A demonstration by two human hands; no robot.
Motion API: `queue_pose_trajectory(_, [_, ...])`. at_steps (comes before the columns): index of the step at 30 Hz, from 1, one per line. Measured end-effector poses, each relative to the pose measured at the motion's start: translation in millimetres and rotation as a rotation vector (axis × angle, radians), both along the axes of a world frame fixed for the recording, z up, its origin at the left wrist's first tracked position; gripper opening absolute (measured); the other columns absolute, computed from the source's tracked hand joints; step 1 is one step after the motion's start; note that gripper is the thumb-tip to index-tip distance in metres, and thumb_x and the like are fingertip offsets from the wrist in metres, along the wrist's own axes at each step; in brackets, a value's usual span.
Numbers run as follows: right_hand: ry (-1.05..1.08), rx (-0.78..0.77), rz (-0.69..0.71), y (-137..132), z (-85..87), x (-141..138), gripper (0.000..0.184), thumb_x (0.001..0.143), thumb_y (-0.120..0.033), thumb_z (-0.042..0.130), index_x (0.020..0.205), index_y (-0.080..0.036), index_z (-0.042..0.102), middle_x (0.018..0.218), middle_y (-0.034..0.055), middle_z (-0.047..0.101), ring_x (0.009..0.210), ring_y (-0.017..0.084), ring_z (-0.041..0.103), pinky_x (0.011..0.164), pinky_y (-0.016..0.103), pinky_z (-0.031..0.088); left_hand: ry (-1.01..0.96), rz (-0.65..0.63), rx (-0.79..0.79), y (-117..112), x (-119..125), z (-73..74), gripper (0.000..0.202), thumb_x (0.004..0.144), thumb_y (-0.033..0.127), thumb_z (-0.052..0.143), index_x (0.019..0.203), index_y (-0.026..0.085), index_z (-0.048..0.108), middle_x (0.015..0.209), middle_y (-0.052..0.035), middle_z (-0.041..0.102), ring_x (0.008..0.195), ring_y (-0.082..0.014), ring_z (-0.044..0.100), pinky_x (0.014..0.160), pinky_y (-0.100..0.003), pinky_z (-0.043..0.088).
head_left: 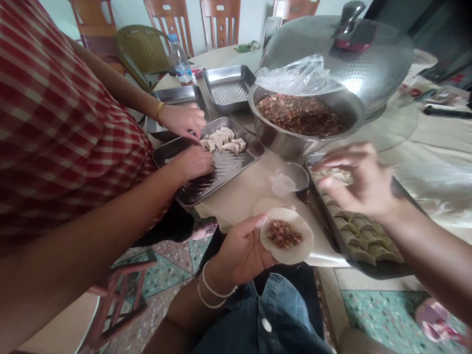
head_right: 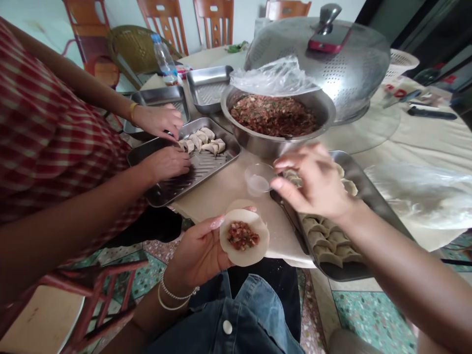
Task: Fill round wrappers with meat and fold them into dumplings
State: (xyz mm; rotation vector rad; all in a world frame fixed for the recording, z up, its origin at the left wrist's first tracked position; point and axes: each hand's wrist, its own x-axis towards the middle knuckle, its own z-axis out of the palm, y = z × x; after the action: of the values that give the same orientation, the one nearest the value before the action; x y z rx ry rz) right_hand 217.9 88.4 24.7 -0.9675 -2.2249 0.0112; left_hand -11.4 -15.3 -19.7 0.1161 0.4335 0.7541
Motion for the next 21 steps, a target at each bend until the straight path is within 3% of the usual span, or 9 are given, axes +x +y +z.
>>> queue_pose_trajectory(2, [-0.169, 0.045, 0.137, -6, -14.5, -3, 0.037, 0.089, -0.051, 0.052, 0.117, -0.027, 0.049, 0.098, 0.006, 0.071, 0.095, 0.028, 0.064, 0.08, 0.046, 0.044, 0.024, 0.01, -0.007, -1, -2, 1.2, 0.045, 0.094, 0.031, 0.042, 0.131, 0.012, 0.058, 0.123, -0.0153, 0.067, 0.12, -0.0299, 0.06, 0.107, -0.047, 0.038])
queue_pose_trajectory(5, [-0.368, 0.054, 0.16, -2, -25.3, -8, 0.047, 0.096, -0.054, 0.034, 0.125, -0.02, 0.044, 0.114, 0.0118, 0.067, 0.106, 0.028, 0.061, 0.083, 0.043, 0.04, 0.058, 0.08, -0.018, 0, -3, 3.3, 0.044, 0.093, 0.029, 0.042, 0.127, 0.009, 0.06, 0.119, -0.0157, 0.069, 0.121, -0.0301, 0.059, 0.109, -0.047, 0.038])
queue_pose_trajectory(12, [-0.555, 0.11, 0.129, 11, -34.6, -16, 0.063, 0.097, -0.058, 0.018, 0.115, -0.008, 0.052, 0.1, 0.0155, 0.068, 0.093, 0.027, 0.061, 0.081, 0.04, 0.033, 0.144, 0.29, -0.108, 8, -6, 5.5, 0.035, 0.093, 0.022, 0.04, 0.103, 0.004, 0.069, 0.096, -0.0132, 0.075, 0.104, -0.0243, 0.068, 0.107, -0.039, 0.042])
queue_pose_trajectory(16, [-0.436, 0.07, 0.117, 1, -27.2, -15, 0.061, 0.097, -0.059, 0.02, 0.12, -0.01, 0.048, 0.106, 0.0139, 0.067, 0.099, 0.026, 0.06, 0.081, 0.039, 0.031, 0.187, 0.348, -0.096, 10, -6, 8.7, 0.036, 0.093, 0.023, 0.04, 0.104, 0.002, 0.068, 0.102, -0.0158, 0.074, 0.106, -0.0251, 0.067, 0.106, -0.037, 0.042])
queue_pose_trajectory(21, [-0.169, -0.008, 0.131, -48, -13.4, -14, 0.057, 0.096, -0.058, 0.029, 0.132, -0.015, 0.038, 0.122, 0.0152, 0.06, 0.116, 0.028, 0.054, 0.092, 0.043, 0.035, 0.165, 0.395, -0.08, 16, -2, 11.6, 0.041, 0.096, 0.026, 0.036, 0.116, 0.004, 0.064, 0.104, -0.0132, 0.074, 0.11, -0.0247, 0.066, 0.108, -0.04, 0.041])
